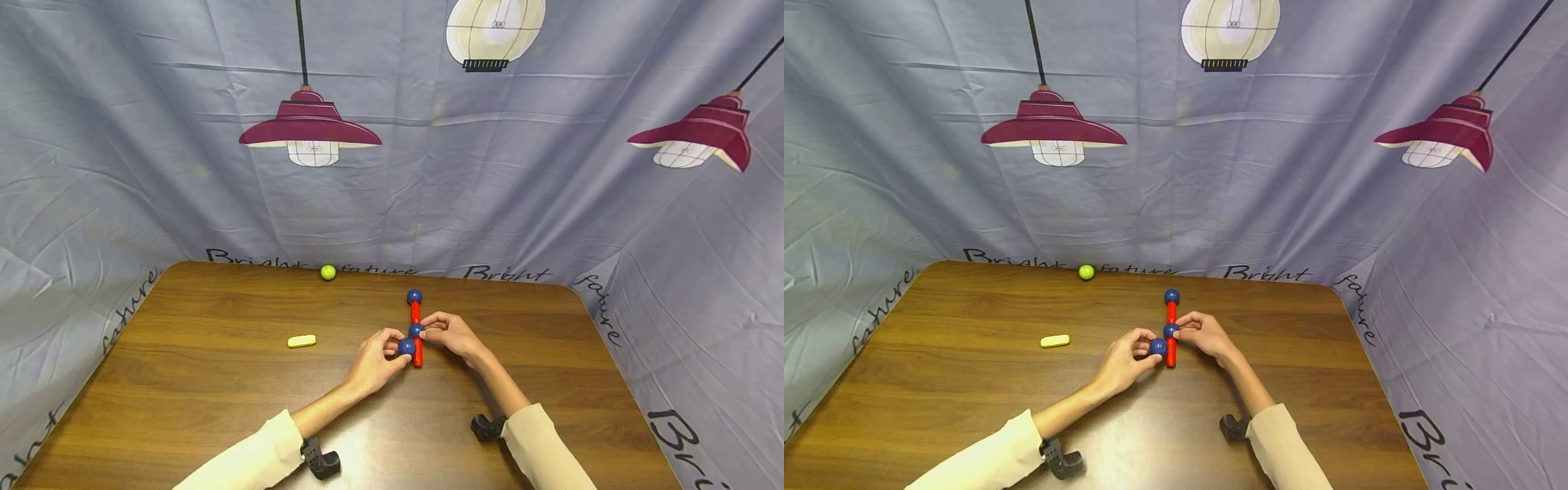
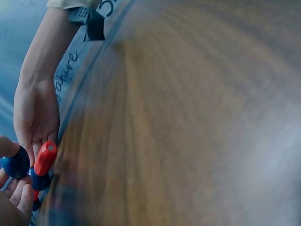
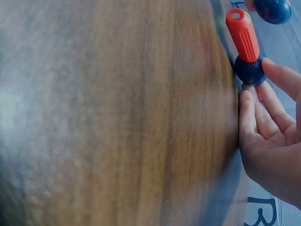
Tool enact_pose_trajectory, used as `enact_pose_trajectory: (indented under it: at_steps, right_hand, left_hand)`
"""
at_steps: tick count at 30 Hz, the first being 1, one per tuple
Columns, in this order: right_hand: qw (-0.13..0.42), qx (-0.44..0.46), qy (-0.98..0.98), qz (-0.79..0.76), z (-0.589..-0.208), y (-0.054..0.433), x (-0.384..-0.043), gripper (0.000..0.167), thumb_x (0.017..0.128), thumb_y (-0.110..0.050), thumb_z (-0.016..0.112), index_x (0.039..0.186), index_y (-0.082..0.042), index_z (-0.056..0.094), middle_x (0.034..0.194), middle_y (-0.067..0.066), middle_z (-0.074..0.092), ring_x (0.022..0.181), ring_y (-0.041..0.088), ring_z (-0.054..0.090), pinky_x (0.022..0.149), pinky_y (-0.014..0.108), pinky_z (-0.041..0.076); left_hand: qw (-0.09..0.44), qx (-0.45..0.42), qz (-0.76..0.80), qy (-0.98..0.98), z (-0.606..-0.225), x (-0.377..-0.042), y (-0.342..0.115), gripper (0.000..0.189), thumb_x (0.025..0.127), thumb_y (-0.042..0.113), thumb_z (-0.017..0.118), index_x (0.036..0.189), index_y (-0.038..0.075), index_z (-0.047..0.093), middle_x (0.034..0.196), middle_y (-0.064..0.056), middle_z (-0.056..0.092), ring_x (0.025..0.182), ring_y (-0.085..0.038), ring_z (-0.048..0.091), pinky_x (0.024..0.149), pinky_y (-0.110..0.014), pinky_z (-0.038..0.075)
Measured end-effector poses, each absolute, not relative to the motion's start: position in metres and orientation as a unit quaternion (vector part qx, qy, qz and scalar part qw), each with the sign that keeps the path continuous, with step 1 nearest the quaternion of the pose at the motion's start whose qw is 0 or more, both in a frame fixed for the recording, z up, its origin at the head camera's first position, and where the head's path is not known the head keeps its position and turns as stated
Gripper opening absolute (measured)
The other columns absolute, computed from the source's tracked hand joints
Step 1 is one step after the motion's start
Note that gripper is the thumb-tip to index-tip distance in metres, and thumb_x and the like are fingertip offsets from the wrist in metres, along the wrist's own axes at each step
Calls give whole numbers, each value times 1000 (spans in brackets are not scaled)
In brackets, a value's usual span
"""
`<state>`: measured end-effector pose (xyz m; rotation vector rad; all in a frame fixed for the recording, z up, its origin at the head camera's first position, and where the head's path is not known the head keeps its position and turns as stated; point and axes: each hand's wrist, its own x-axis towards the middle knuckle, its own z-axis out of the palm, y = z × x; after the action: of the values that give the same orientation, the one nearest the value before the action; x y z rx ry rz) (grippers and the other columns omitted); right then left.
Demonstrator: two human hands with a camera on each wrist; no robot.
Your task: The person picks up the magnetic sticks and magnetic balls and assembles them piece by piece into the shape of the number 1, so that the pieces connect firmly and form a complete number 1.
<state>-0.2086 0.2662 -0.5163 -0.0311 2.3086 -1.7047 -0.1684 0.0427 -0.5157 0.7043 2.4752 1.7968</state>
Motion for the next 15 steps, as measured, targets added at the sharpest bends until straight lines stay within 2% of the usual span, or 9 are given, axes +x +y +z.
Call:
enact_pose_trajectory:
  at_steps: [3, 9, 15]
  right_hand:
    - [138, -15, 791, -596, -517, 266, -208, 28, 88, -9, 75, 111, 3, 66, 107, 13, 72, 103, 21, 66, 84, 30, 52]
    - [134, -19, 789, -600, -517, 267, -208, 27, 87, -8, 76, 111, 3, 66, 104, 13, 73, 101, 21, 67, 83, 30, 52]
    - [135, -17, 785, -605, -517, 267, -208, 27, 87, -7, 75, 111, 3, 66, 104, 13, 73, 101, 21, 67, 83, 29, 51]
  left_hand:
    - [19, 235, 579, 780, -517, -162, 44, 30, 82, 0, 78, 107, -1, 63, 105, -12, 66, 95, -26, 68, 83, -30, 57]
    - [45, 250, 587, 768, -519, -152, 46, 32, 82, 3, 80, 109, -1, 63, 103, -10, 66, 92, -24, 69, 82, -28, 57]
    - [60, 266, 585, 764, -525, -145, 46, 32, 82, 2, 80, 110, 0, 65, 103, -7, 66, 91, -17, 68, 82, -26, 56]
